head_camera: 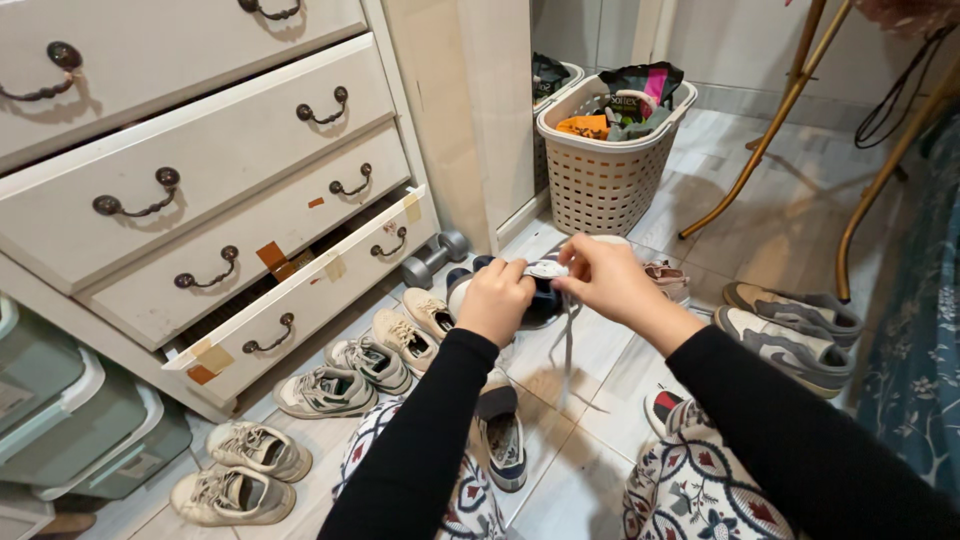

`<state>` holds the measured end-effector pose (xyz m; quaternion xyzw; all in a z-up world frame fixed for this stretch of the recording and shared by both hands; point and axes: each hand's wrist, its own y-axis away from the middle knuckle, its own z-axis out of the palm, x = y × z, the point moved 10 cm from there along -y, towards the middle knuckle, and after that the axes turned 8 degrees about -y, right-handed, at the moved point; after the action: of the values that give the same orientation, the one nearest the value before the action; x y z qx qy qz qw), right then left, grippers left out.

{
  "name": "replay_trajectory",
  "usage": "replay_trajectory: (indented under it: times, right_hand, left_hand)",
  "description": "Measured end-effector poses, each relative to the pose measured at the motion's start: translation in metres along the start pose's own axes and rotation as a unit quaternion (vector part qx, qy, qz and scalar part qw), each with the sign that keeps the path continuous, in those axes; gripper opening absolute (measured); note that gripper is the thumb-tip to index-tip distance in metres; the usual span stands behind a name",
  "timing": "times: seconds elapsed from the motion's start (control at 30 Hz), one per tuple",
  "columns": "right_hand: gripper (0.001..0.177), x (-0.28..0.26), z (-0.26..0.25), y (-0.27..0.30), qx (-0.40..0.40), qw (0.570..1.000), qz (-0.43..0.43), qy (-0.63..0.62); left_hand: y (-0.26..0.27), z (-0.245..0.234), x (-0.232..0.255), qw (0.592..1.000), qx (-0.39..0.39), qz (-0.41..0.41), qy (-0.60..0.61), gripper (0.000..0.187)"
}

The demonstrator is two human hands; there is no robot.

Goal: The person sits on the floor and laces a white sneaker with white laces. They thread the laces through the eyelets and tie a knot, then adjust the laces and the shoe tongue.

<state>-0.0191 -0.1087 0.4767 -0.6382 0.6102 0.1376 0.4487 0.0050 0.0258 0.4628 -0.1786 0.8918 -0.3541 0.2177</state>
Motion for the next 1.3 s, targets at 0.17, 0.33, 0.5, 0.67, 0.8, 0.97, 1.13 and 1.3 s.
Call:
replay_trajectory:
  times: [0.17,0.33,0.5,0.67,0.8,0.97,1.13,1.3]
  right_hand:
    - [0.022,-0.02,-0.005,0.009,0.062,0.996,-0.031,0.058]
    - [0.014,-0.013,-0.005,0.011,0.141,0.989,-0.028,-0.031]
    - [0.012,0.02,-0.002,0.001,0.096,0.993,0.04,-0.063]
    - [0.011,0.044,0.008,-0.004,0.023,0.991,0.085,-0.1]
    - [0.012,0.057,0.022,-0.006,0.001,0.989,0.094,-0.113]
    - [0.014,0.077,0.029,-0.008,-0.039,0.893,0.147,-0.424]
    - [0.013,0.069,0.029,-0.008,-0.053,0.86,0.134,-0.49]
    - [0.013,0.033,0.02,-0.004,-0.038,0.964,0.051,-0.259]
  left_hand:
    - [-0.003,-0.018,-0.001,0.999,0.028,-0.014,-0.007,0.01]
    - [0.0,-0.029,-0.004,0.997,0.07,-0.03,-0.011,0.015]
    - [0.001,-0.016,-0.008,0.998,0.019,-0.053,0.018,0.011]
    - [0.0,-0.009,-0.011,0.998,-0.021,-0.054,0.015,0.008]
    - [-0.002,-0.01,-0.007,0.998,-0.014,-0.055,-0.017,0.01]
    - [-0.003,0.002,-0.01,0.993,-0.06,-0.098,0.031,0.02]
    - [0.001,0.01,-0.021,0.974,-0.068,-0.178,0.124,0.02]
    - [0.004,0.022,-0.024,0.971,-0.084,-0.178,0.135,0.015]
